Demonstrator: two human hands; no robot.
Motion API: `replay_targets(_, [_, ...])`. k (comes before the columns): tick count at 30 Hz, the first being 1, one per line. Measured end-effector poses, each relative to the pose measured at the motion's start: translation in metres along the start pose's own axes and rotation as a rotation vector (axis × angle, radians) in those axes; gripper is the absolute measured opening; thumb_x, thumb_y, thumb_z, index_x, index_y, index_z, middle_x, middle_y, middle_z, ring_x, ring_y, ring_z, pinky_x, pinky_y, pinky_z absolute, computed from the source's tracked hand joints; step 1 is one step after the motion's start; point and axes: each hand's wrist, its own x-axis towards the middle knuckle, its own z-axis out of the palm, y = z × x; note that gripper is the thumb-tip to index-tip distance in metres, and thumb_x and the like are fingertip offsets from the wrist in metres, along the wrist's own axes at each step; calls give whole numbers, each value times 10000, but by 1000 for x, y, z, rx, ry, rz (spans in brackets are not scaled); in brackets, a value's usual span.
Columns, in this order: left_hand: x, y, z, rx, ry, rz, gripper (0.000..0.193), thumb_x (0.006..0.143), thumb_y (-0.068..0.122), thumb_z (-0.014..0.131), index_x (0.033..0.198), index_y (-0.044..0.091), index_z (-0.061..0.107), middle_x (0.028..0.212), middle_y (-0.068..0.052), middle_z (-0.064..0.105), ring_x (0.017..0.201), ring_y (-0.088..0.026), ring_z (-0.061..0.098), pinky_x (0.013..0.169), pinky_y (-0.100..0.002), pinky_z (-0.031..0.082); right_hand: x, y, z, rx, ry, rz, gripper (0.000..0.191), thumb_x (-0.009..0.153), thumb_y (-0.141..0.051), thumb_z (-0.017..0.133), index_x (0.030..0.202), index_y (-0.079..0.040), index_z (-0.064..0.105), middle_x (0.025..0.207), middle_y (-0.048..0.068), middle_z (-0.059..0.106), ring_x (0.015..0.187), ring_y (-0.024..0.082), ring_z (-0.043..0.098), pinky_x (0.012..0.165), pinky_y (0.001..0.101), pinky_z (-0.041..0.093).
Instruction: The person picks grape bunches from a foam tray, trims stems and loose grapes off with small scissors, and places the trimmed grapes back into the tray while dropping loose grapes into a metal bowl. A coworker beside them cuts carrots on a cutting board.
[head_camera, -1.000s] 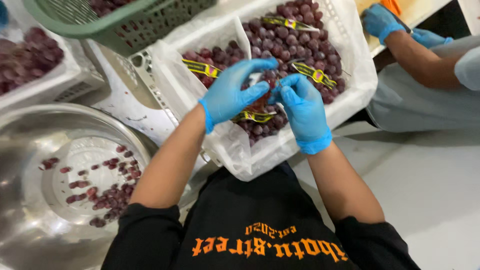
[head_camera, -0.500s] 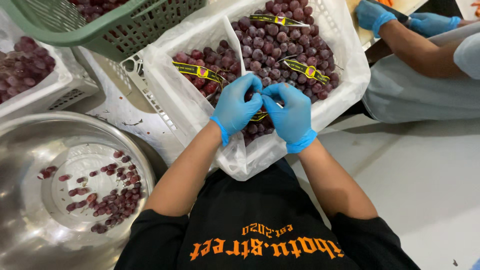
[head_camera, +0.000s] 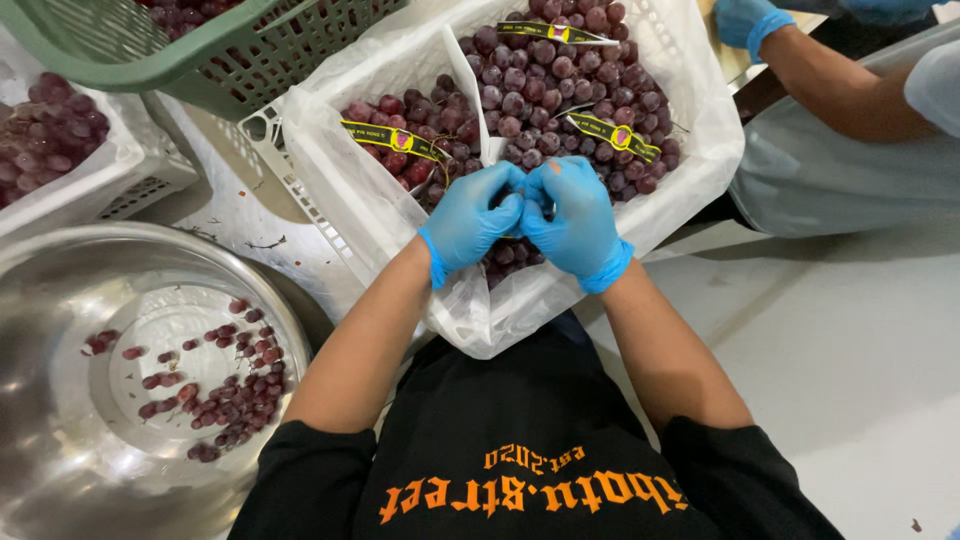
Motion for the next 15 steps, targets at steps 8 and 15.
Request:
replay_targets(8, [-9, 0, -8, 173, -12, 155, 130, 927, 76, 590, 1037, 17, 627, 929, -84, 672, 808, -176, 651, 771, -322, 563, -5, -19, -21, 148, 27, 176, 61, 912, -35, 631, 953, -70, 602, 816, 52, 587, 708, 165, 556, 709, 325, 485])
replay_targets(15, [-1, 10, -12, 112, 57, 372, 393, 875, -9, 565, 1254, 21, 661, 1105, -85, 676, 985, -174, 629, 902, -324, 527, 8, 2, -38, 879, -70, 538, 107, 1051, -56, 560, 1125, -73, 485, 978, 60, 613, 781, 103, 543, 702, 240, 485])
